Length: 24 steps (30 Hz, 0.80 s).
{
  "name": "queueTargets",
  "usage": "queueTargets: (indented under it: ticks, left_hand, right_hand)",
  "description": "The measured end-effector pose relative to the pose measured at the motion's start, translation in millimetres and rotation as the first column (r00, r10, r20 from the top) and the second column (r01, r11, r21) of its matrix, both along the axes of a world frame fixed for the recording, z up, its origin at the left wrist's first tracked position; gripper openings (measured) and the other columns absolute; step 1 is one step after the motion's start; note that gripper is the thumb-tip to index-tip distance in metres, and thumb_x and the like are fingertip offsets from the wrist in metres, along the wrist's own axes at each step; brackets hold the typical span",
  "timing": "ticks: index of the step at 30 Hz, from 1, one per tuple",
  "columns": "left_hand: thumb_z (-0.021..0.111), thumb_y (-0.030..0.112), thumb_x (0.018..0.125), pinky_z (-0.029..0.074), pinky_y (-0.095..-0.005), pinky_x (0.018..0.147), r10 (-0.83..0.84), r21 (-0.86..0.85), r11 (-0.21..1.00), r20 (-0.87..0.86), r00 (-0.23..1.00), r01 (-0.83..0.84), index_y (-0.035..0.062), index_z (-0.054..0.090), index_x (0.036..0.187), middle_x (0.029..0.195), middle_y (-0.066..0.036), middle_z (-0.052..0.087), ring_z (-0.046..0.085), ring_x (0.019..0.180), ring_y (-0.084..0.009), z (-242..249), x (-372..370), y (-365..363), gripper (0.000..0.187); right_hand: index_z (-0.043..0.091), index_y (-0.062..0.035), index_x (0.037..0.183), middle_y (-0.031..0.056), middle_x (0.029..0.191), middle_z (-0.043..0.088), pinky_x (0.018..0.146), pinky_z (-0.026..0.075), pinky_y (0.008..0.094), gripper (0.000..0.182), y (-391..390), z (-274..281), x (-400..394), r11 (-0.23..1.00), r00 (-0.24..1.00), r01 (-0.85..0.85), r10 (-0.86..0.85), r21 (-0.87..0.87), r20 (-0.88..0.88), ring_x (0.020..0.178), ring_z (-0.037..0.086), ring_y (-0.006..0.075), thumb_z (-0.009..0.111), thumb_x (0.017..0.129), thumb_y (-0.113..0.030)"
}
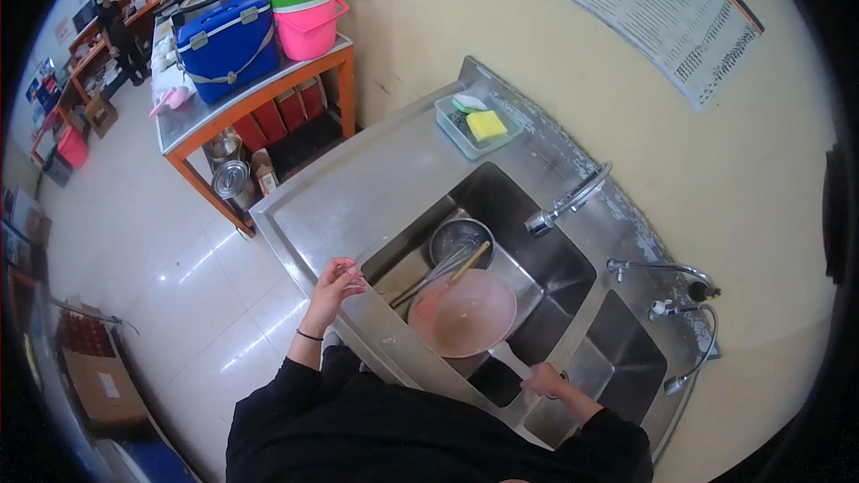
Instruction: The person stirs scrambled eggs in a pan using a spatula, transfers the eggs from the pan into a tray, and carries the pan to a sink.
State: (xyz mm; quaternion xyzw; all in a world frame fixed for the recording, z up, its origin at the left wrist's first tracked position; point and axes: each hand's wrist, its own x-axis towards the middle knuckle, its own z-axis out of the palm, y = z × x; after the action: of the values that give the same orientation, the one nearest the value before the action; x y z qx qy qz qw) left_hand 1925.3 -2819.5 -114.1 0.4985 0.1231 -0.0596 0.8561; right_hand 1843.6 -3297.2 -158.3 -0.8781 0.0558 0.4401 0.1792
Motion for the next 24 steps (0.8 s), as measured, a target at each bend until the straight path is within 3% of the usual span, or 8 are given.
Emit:
queueTargets:
  ticks: [3, 9, 15, 18, 19, 21, 22, 24]
  left_hand:
    - [0.052, 0.015, 0.082, 0.047, -0.0308, 0.071, -0.023, 0.010, 1.000, 0.012, 1.000, 0.023, 0.0074, 0.044, 0.100, 0.087, -0.006, 0.051, 0.054, 0.076, -0.0148, 1, 2, -4, 0.022]
    - [0.053, 0.016, 0.082, 0.046, -0.0306, 0.070, -0.075, 0.012, 0.997, 0.011, 0.997, 0.075, 0.0077, 0.045, 0.100, 0.087, -0.006, 0.051, 0.054, 0.077, -0.0146, 5, 6, -15, 0.021]
    - [0.053, 0.018, 0.083, 0.046, -0.0297, 0.069, -0.146, 0.037, 0.989, -0.008, 0.989, 0.146, 0.0090, 0.046, 0.099, 0.086, -0.005, 0.052, 0.054, 0.076, -0.0138, 1, 8, -25, 0.020]
    - [0.053, 0.018, 0.083, 0.046, -0.0298, 0.069, -0.159, 0.038, 0.987, -0.010, 0.987, 0.159, 0.0094, 0.046, 0.099, 0.085, -0.005, 0.053, 0.054, 0.075, -0.0134, -4, 7, -28, 0.020]
    - [0.053, 0.018, 0.083, 0.046, -0.0300, 0.069, -0.165, 0.037, 0.986, -0.013, 0.986, 0.165, 0.0096, 0.046, 0.099, 0.085, -0.005, 0.053, 0.054, 0.075, -0.0135, -5, 8, -30, 0.020]
    - [0.053, 0.018, 0.083, 0.046, -0.0305, 0.069, -0.170, 0.032, 0.985, -0.024, 0.985, 0.170, 0.0099, 0.046, 0.100, 0.086, -0.005, 0.053, 0.054, 0.075, -0.0136, -1, 4, -33, 0.020]
    - [0.053, 0.017, 0.082, 0.047, -0.0309, 0.070, -0.167, 0.046, 0.985, -0.034, 0.985, 0.169, 0.0099, 0.046, 0.100, 0.086, -0.004, 0.053, 0.054, 0.076, -0.0138, -3, 2, -33, 0.020]
    - [0.053, 0.017, 0.082, 0.047, -0.0316, 0.071, -0.144, 0.081, 0.986, -0.042, 0.989, 0.147, 0.0101, 0.046, 0.100, 0.086, -0.004, 0.053, 0.054, 0.076, -0.0142, -5, 1, -32, 0.020]
  right_hand:
    - [0.061, 0.0029, 0.082, 0.0178, 0.076, 0.060, 0.065, 0.047, 0.0361, 0.046, 19, 2, 10, 0.942, 0.927, -0.293, 0.321, -0.161, 0.194, 0.069, 0.060, 0.0276, 0.062, 0.061, -0.038]
    - [0.062, -0.0029, 0.084, 0.0125, 0.090, 0.058, 0.077, 0.036, 0.0415, 0.041, 45, -10, 20, 0.746, 0.772, -0.557, 0.627, -0.365, 0.106, 0.092, 0.048, 0.0269, 0.059, 0.065, -0.039]
    - [0.059, -0.0051, 0.099, 0.0141, 0.102, 0.053, 0.084, 0.028, 0.0498, 0.060, 48, -24, 30, 0.739, 0.793, -0.599, 0.602, -0.308, -0.095, 0.104, 0.040, 0.0276, 0.057, 0.065, -0.055]
    - [0.053, -0.0089, 0.110, 0.0171, 0.110, 0.049, 0.091, 0.022, 0.0549, 0.070, 49, -12, 50, 0.789, 0.826, -0.564, 0.540, -0.243, -0.162, 0.112, 0.035, 0.0304, 0.050, 0.067, -0.063]
    - [0.047, -0.0121, 0.118, 0.0192, 0.120, 0.041, 0.097, 0.016, 0.0546, 0.072, 33, -24, 74, 0.842, 0.883, -0.459, 0.467, -0.285, -0.044, 0.118, 0.029, 0.0353, 0.044, 0.069, -0.066]
    - [0.043, -0.0074, 0.119, 0.0212, 0.125, 0.036, 0.098, 0.026, 0.0413, 0.060, -11, -30, 184, 0.930, 0.934, -0.342, 0.352, -0.134, 0.060, 0.117, 0.032, 0.0370, 0.048, 0.076, -0.049]
    - [0.044, -0.0014, 0.115, 0.0222, 0.120, 0.041, 0.093, 0.031, 0.0399, 0.049, -1, 10, 204, 0.997, 0.729, -0.026, 0.070, -0.075, 0.681, 0.112, 0.038, 0.0351, 0.053, 0.076, -0.031]
    - [0.044, 0.0039, 0.111, 0.0227, 0.123, 0.038, 0.094, 0.031, 0.0382, 0.043, -16, 27, 277, 0.941, 0.379, 0.190, -0.334, 0.281, 0.863, 0.113, 0.037, 0.0355, 0.052, 0.071, -0.009]
